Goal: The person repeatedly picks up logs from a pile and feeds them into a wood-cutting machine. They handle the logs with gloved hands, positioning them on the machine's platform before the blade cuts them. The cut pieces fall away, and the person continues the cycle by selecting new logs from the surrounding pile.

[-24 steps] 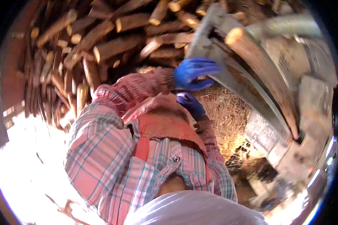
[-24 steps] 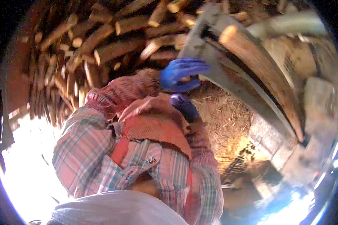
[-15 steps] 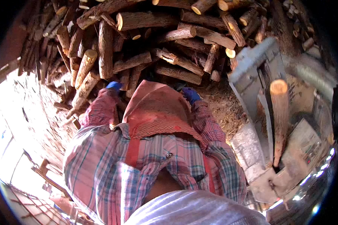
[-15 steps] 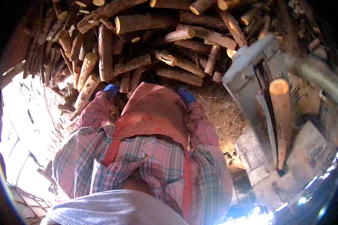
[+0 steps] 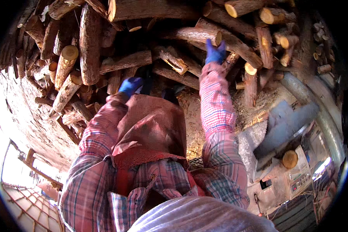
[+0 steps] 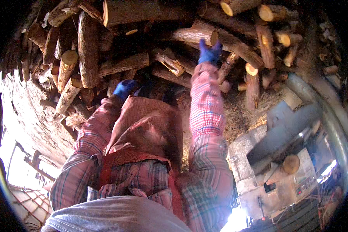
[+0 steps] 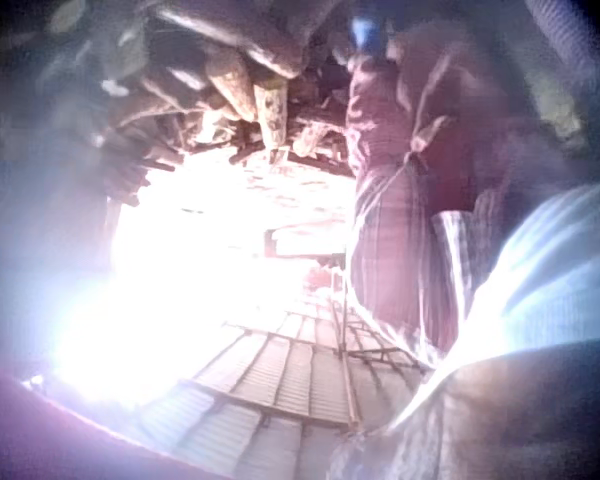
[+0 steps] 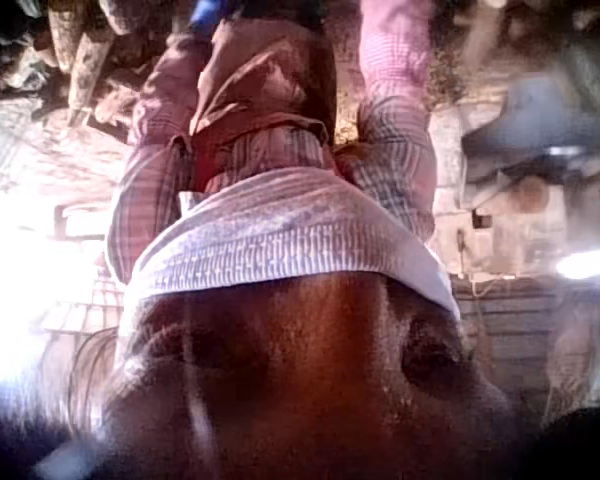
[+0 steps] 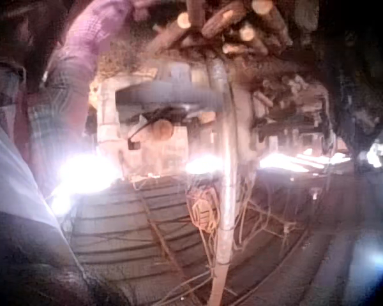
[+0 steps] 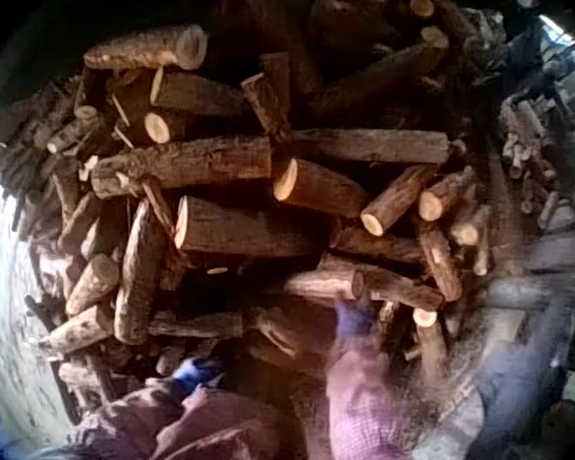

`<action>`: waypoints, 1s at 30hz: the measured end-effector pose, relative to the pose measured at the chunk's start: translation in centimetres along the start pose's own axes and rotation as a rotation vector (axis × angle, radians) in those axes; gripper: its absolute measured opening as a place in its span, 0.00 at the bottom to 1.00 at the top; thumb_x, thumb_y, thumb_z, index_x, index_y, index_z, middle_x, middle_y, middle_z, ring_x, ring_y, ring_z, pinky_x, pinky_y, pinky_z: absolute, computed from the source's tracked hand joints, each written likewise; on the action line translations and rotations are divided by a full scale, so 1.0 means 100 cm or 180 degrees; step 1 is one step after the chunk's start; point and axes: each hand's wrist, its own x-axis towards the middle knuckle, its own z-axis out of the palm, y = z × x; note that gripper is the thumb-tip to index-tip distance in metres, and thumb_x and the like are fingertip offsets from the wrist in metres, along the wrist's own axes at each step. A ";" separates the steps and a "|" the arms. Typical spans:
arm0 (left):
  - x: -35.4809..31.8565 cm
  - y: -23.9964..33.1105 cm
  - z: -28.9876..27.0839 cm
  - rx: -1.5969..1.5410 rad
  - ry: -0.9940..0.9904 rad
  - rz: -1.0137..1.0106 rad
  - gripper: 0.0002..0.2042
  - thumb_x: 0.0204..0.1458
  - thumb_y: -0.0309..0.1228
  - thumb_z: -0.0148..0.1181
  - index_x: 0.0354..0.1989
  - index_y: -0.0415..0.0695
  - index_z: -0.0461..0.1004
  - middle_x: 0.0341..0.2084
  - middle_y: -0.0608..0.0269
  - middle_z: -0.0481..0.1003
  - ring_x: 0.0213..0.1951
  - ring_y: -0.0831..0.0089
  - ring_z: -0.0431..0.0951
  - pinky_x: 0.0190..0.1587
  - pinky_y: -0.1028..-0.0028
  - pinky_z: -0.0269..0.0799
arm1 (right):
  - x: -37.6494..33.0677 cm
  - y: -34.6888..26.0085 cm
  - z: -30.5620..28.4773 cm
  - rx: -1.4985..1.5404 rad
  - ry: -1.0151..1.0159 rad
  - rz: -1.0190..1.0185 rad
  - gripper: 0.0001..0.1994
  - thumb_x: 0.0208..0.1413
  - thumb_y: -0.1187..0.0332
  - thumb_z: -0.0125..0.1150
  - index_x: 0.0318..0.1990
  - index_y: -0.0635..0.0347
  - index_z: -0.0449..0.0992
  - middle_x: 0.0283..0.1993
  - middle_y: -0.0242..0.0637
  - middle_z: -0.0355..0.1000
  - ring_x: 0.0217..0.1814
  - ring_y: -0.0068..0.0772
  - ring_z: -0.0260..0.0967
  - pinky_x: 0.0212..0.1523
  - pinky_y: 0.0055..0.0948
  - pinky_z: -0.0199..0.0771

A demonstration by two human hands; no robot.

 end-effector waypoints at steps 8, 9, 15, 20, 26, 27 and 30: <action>0.120 0.088 0.137 -0.2979 -0.0695 -0.1428 0.28 0.55 0.51 0.56 0.58 0.45 0.68 0.39 0.58 0.78 0.41 0.66 0.77 0.45 0.63 0.72 | 0.032 -0.002 0.014 0.1188 -0.1038 0.0702 0.26 0.42 0.66 0.76 0.49 0.62 0.72 0.45 0.36 0.71 0.48 0.31 0.67 0.50 0.28 0.69; 0.126 0.116 0.146 -0.2955 -0.0421 -0.1674 0.29 0.53 0.54 0.56 0.56 0.44 0.69 0.40 0.56 0.77 0.41 0.64 0.77 0.45 0.62 0.72 | 0.001 0.002 0.011 0.1395 -0.0851 0.0622 0.26 0.41 0.64 0.77 0.48 0.59 0.72 0.44 0.35 0.71 0.46 0.30 0.67 0.48 0.28 0.70; 0.119 0.101 0.104 -0.3568 -0.0832 -0.2109 0.28 0.53 0.54 0.55 0.49 0.41 0.72 0.41 0.52 0.77 0.40 0.55 0.77 0.49 0.59 0.72 | -0.165 -0.053 -0.003 0.1877 -0.1232 0.0534 0.23 0.48 0.56 0.71 0.47 0.58 0.72 0.43 0.37 0.71 0.45 0.32 0.69 0.48 0.34 0.70; -0.046 0.136 0.030 -0.1871 -0.1008 -0.1578 0.24 0.54 0.42 0.59 0.54 0.38 0.69 0.46 0.53 0.75 0.45 0.63 0.76 0.50 0.66 0.73 | -0.201 -0.099 -0.097 0.2495 -0.2581 0.2651 0.21 0.56 0.49 0.60 0.48 0.55 0.73 0.43 0.34 0.72 0.46 0.33 0.70 0.47 0.34 0.71; -0.247 0.172 0.013 0.0473 -0.0787 0.0307 0.39 0.46 0.39 0.71 0.63 0.33 0.57 0.51 0.57 0.72 0.52 0.73 0.71 0.56 0.73 0.66 | -0.225 -0.186 -0.137 0.4773 -0.2252 0.3492 0.36 0.54 0.37 0.51 0.55 0.62 0.70 0.48 0.49 0.74 0.44 0.49 0.73 0.49 0.47 0.75; -0.259 0.199 0.017 0.0547 -0.0777 0.0507 0.44 0.43 0.37 0.74 0.65 0.35 0.53 0.52 0.55 0.71 0.53 0.71 0.69 0.57 0.71 0.65 | -0.222 -0.198 -0.148 0.5207 -0.2418 0.3248 0.38 0.54 0.35 0.49 0.57 0.63 0.68 0.50 0.52 0.72 0.46 0.53 0.73 0.51 0.49 0.74; -0.263 0.220 0.015 -0.0117 -0.0867 0.0348 0.41 0.44 0.32 0.72 0.66 0.39 0.53 0.52 0.56 0.70 0.53 0.67 0.70 0.56 0.69 0.66 | -0.184 -0.256 -0.204 0.5925 -0.2380 0.1755 0.34 0.58 0.40 0.43 0.56 0.64 0.68 0.49 0.54 0.72 0.46 0.52 0.73 0.50 0.47 0.75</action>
